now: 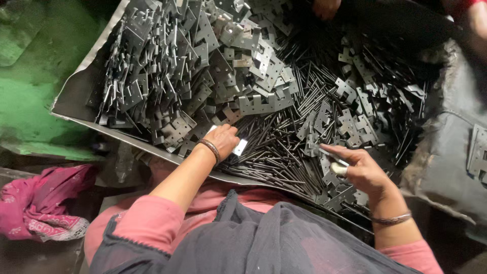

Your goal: The person picks up metal hinge plates and pins from a large bin by hand and places them onto a padded surface.

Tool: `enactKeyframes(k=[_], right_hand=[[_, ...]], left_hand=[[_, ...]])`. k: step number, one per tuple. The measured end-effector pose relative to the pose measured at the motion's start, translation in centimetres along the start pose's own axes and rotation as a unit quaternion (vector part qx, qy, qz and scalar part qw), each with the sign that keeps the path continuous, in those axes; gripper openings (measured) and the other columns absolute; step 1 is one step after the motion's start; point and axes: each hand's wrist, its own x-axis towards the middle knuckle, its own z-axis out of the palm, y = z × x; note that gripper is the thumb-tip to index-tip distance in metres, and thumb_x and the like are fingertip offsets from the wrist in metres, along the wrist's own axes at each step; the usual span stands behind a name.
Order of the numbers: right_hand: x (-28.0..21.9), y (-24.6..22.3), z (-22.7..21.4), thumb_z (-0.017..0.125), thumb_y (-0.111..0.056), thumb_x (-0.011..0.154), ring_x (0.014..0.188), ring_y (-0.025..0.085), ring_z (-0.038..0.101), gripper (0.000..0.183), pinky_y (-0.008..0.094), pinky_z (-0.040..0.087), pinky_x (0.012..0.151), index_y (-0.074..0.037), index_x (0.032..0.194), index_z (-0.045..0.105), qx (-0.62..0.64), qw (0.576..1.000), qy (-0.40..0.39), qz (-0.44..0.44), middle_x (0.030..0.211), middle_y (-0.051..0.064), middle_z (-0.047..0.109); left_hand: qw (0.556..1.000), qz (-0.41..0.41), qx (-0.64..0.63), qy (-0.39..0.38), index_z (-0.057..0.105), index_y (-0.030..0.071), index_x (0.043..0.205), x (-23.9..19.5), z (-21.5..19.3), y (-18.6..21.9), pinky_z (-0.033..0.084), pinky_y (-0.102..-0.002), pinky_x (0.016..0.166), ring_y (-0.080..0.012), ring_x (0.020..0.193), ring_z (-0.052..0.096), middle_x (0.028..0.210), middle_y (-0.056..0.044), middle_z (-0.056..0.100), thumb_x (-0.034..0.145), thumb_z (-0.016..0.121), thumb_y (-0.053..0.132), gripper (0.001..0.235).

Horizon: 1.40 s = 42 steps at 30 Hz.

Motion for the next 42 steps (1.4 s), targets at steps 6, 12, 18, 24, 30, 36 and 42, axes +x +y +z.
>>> enactKeyframes(k=[6, 12, 18, 24, 30, 36, 42], right_hand=[[0.0, 1.3, 2.0, 0.082, -0.029, 0.084, 0.101, 0.019, 0.067, 0.074, 0.034, 0.056, 0.094, 0.013, 0.141, 0.060, 0.306, 0.951, 0.007, -0.039, 0.122, 0.019, 0.070], [1.9, 1.7, 2.3, 0.071, 0.000, 0.084, 0.089, 0.017, 0.070, 0.061, 0.031, 0.058, 0.085, -0.004, 0.144, 0.061, 0.366, 0.920, 0.140, -0.017, 0.115, 0.012, 0.067], [2.8, 1.4, 6.0, 0.068, 0.007, 0.089, 0.088, 0.013, 0.061, 0.061, 0.026, 0.045, 0.075, 0.002, 0.149, 0.058, 0.157, 0.976, 0.152, 0.010, 0.126, 0.020, 0.069], [3.8, -0.4, 14.2, 0.064, 0.001, 0.092, 0.125, 0.030, 0.062, 0.064, 0.036, 0.049, 0.104, 0.000, 0.153, 0.045, -0.229, 0.941, 0.158, -0.194, 0.139, 0.020, 0.062], [4.4, -2.1, 13.7, 0.063, -0.001, 0.091, 0.129, 0.033, 0.061, 0.059, 0.037, 0.051, 0.104, 0.001, 0.148, 0.049, -0.325, 0.914, 0.134, -0.202, 0.141, 0.023, 0.062], [-1.2, -4.8, 1.5, 0.066, 0.001, 0.089, 0.094, 0.023, 0.072, 0.046, 0.036, 0.059, 0.075, 0.006, 0.135, 0.061, 0.211, 0.938, 0.251, -0.113, 0.114, 0.017, 0.074], [-12.4, -1.2, -19.8, 0.056, 0.011, 0.089, 0.107, 0.037, 0.072, 0.051, 0.042, 0.057, 0.094, 0.010, 0.139, 0.062, -0.579, 0.526, 0.602, -0.160, 0.119, 0.026, 0.072]], left_hand=[[0.996, 0.074, -0.030, -0.025, 0.073, 0.012, 0.097, 1.2, 1.8, -0.6, 0.051, -0.040, 0.095, -0.0265, 0.115, 0.058, 0.115, -0.006, 0.064, 0.084, 0.062, 0.009, 0.018], [0.882, 0.006, -0.460, 0.098, 0.061, 0.004, 0.114, 3.2, 4.6, 1.7, 0.053, -0.038, 0.093, -0.0278, 0.102, 0.063, 0.105, -0.013, 0.067, 0.093, 0.059, 0.004, 0.021], [0.319, -0.097, -0.935, 0.119, 0.061, 0.001, 0.120, 1.6, 2.4, 5.0, 0.057, -0.039, 0.089, -0.0244, 0.100, 0.070, 0.112, -0.014, 0.070, 0.110, 0.054, 0.016, 0.020], [0.130, -0.060, -0.987, 0.072, 0.060, 0.004, 0.126, 1.5, 0.1, 10.8, 0.059, -0.040, 0.095, -0.0281, 0.109, 0.071, 0.123, -0.017, 0.069, 0.096, 0.058, 0.018, 0.033], [0.394, -0.163, -0.904, 0.028, 0.041, 0.007, 0.148, 3.3, 1.1, 12.1, 0.038, -0.060, 0.087, -0.0359, 0.092, 0.052, 0.119, -0.031, 0.058, 0.099, 0.067, 0.036, 0.063], [0.990, -0.073, -0.058, 0.102, 0.060, 0.016, 0.134, 4.1, -3.2, 4.5, 0.043, -0.051, 0.104, -0.0310, 0.130, 0.052, 0.134, -0.009, 0.059, 0.067, 0.090, 0.040, 0.078], [0.975, -0.008, 0.127, 0.183, 0.061, 0.024, 0.137, 4.5, -0.7, 0.2, 0.037, -0.049, 0.103, -0.0165, 0.126, 0.056, 0.137, 0.001, 0.063, 0.062, 0.079, 0.032, 0.077]])
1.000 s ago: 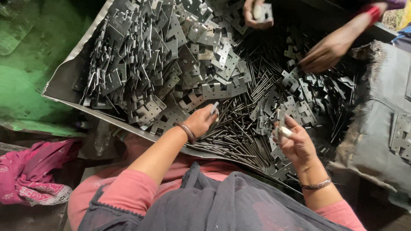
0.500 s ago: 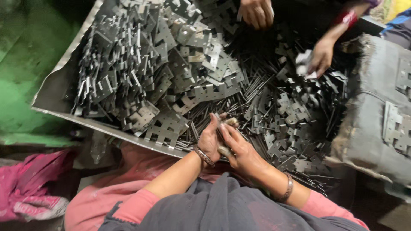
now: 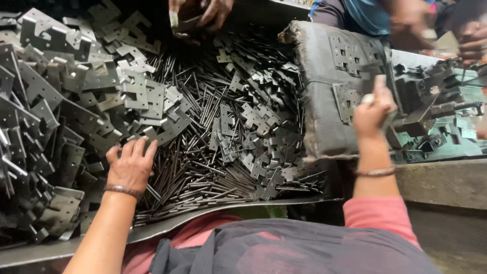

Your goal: The person picks up metal hinge plates and pins from a large bin by hand and places them onto a padded surface.

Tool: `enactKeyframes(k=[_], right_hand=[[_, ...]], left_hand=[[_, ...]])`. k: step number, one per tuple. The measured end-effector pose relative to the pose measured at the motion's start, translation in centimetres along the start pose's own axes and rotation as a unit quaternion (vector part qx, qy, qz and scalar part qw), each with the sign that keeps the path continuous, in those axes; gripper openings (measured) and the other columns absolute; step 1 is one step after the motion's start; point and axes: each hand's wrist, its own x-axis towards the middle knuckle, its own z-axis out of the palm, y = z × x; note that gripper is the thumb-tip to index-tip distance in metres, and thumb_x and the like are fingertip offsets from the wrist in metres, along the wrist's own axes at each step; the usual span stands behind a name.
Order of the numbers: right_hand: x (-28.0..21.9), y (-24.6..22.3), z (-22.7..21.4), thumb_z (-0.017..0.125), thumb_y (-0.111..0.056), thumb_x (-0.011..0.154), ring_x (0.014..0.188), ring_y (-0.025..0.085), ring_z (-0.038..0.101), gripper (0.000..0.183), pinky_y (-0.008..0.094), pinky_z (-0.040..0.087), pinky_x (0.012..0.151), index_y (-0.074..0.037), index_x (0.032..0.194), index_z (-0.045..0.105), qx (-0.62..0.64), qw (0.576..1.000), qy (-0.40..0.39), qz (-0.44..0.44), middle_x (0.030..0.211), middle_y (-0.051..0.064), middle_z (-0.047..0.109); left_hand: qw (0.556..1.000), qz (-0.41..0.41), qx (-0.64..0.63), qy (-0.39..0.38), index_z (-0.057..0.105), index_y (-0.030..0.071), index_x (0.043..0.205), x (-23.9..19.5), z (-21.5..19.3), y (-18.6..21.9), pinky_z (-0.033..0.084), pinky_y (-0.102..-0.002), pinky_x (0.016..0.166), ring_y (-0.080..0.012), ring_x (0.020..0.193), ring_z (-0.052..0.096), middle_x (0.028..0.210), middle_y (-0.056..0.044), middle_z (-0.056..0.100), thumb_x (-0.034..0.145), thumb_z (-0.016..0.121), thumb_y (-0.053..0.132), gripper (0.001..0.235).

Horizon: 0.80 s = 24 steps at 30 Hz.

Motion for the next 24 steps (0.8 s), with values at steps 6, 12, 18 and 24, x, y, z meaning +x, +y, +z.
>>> enactKeyframes(k=[6, 12, 18, 24], right_hand=[[-2.6, 11.2, 0.4, 0.057, 0.005, 0.082, 0.106, 0.051, 0.065, 0.061, 0.051, 0.053, 0.095, 0.007, 0.144, 0.057, -0.188, 0.955, -0.210, 0.090, 0.117, 0.037, 0.065], [-0.2, -5.0, -1.2, 0.059, -0.001, 0.102, 0.119, 0.044, 0.067, 0.030, 0.046, 0.055, 0.104, 0.003, 0.131, 0.067, 0.013, 0.990, -0.121, -0.069, 0.125, 0.027, 0.069], [-5.4, -20.0, 10.3, 0.075, -0.019, 0.088, 0.117, 0.038, 0.064, 0.044, 0.043, 0.050, 0.100, -0.005, 0.129, 0.069, 0.219, 0.911, -0.349, -0.012, 0.133, 0.023, 0.065], [-8.6, -20.4, 23.0, 0.068, -0.017, 0.081, 0.135, 0.039, 0.052, 0.072, 0.044, 0.046, 0.109, -0.016, 0.151, 0.054, 0.110, 0.880, -0.460, -0.033, 0.156, 0.018, 0.048]], left_hand=[[0.998, 0.013, 0.037, 0.047, 0.068, 0.021, 0.116, 1.0, 0.8, -0.6, 0.039, -0.045, 0.111, -0.0153, 0.117, 0.061, 0.109, 0.004, 0.070, 0.095, 0.061, 0.020, 0.022], [0.993, 0.056, -0.083, 0.062, 0.057, 0.009, 0.139, 1.0, 0.0, -0.2, 0.046, -0.045, 0.092, -0.0296, 0.104, 0.064, 0.112, -0.011, 0.065, 0.071, 0.065, 0.037, 0.074], [0.999, -0.004, 0.039, -0.035, 0.056, 0.016, 0.144, 2.6, 0.0, 2.4, 0.049, -0.041, 0.076, -0.0242, 0.087, 0.065, 0.118, -0.010, 0.063, 0.083, 0.061, 0.013, 0.061], [0.993, -0.022, 0.015, -0.114, 0.073, 0.019, 0.085, 0.7, -1.2, 3.5, 0.041, -0.046, 0.095, -0.0230, 0.096, 0.066, 0.090, -0.002, 0.073, 0.087, 0.058, 0.016, 0.015]])
